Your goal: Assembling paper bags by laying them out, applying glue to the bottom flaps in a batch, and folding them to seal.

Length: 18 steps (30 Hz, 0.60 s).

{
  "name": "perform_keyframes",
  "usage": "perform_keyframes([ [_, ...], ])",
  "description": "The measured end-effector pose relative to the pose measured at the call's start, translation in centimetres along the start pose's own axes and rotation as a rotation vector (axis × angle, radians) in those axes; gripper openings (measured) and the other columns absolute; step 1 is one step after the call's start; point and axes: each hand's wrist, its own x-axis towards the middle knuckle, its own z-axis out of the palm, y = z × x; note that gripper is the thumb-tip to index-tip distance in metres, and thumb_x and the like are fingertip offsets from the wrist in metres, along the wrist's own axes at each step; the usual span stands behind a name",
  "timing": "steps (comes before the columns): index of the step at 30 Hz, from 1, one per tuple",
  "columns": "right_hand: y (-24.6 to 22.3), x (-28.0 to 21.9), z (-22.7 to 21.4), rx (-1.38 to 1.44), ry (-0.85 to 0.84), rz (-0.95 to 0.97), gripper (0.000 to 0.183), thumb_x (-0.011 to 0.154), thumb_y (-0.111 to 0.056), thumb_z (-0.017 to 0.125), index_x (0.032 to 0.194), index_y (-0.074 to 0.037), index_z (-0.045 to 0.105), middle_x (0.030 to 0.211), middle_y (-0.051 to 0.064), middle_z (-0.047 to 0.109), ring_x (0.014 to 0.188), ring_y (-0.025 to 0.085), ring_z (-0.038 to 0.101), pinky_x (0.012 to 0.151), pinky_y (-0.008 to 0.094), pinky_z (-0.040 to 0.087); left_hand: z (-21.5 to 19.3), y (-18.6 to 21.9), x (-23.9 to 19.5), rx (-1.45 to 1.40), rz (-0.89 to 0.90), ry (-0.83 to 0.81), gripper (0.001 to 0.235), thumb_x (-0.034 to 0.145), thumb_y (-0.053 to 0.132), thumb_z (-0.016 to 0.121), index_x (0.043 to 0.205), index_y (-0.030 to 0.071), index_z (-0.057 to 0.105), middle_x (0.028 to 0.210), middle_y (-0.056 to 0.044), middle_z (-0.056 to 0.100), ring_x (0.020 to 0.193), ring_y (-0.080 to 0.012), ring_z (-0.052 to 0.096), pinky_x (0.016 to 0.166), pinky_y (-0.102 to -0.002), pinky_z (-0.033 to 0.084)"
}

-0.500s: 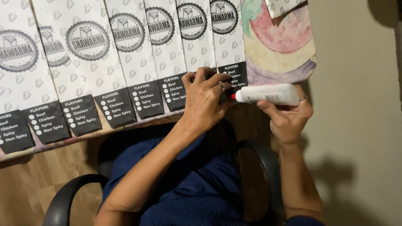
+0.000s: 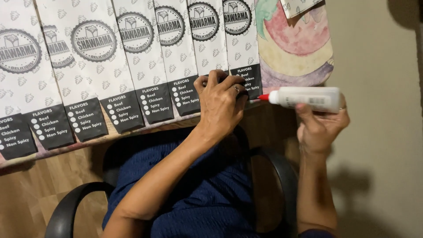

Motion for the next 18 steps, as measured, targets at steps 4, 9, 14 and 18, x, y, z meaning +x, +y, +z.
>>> perform_keyframes([
  [4, 2.7, -0.2, 0.1, -0.066, -0.089, -0.151, 0.047, 0.073, 0.006, 0.094, 0.105, 0.001, 0.06, 0.094, 0.016, 0.069, 0.101, 0.022, 0.07, 0.093, 0.042, 0.059, 0.3, -0.3, 0.1, -0.07, -0.015, -0.001, 0.013, 0.07, 0.014, 0.084, 0.076, 0.013, 0.073, 0.097, 0.003, 0.07, 0.102, -0.0239, 0.051, 0.089, -0.048, 0.027],
  [9, 2.9, -1.2, 1.6, -0.067, -0.103, -0.149, 0.049, 0.069, 0.004, 0.096, 0.104, 0.002, 0.061, 0.092, 0.017, 0.07, 0.099, 0.02, 0.068, 0.089, 0.043, 0.058, -0.3, -0.1, 0.1, -0.075, -0.01, -0.017, 0.01, 0.075, 0.003, 0.07, 0.076, 0.013, 0.073, 0.099, 0.003, 0.071, 0.102, -0.024, 0.051, 0.087, -0.046, 0.027],
  [14, 3.3, 0.0, -0.2, -0.039, -0.068, -0.165, 0.047, 0.073, 0.003, 0.094, 0.107, -0.001, 0.062, 0.095, 0.014, 0.07, 0.098, 0.019, 0.069, 0.09, 0.043, 0.059, -0.6, -0.4, 0.0, -0.064, 0.023, -0.037, 0.015, 0.074, 0.001, 0.066, 0.079, 0.014, 0.072, 0.101, 0.002, 0.07, 0.105, -0.0258, 0.05, 0.088, -0.047, 0.028],
  [18, 3.3, 0.2, -0.4, 0.007, -0.023, -0.148, 0.048, 0.075, 0.004, 0.093, 0.111, -0.002, 0.061, 0.097, 0.012, 0.069, 0.101, 0.02, 0.07, 0.093, 0.041, 0.06, -0.8, -0.3, 0.1, -0.058, 0.024, -0.07, 0.018, 0.074, -0.001, 0.063, 0.079, 0.013, 0.074, 0.102, 0.001, 0.069, 0.104, -0.0266, 0.049, 0.087, -0.049, 0.028],
])
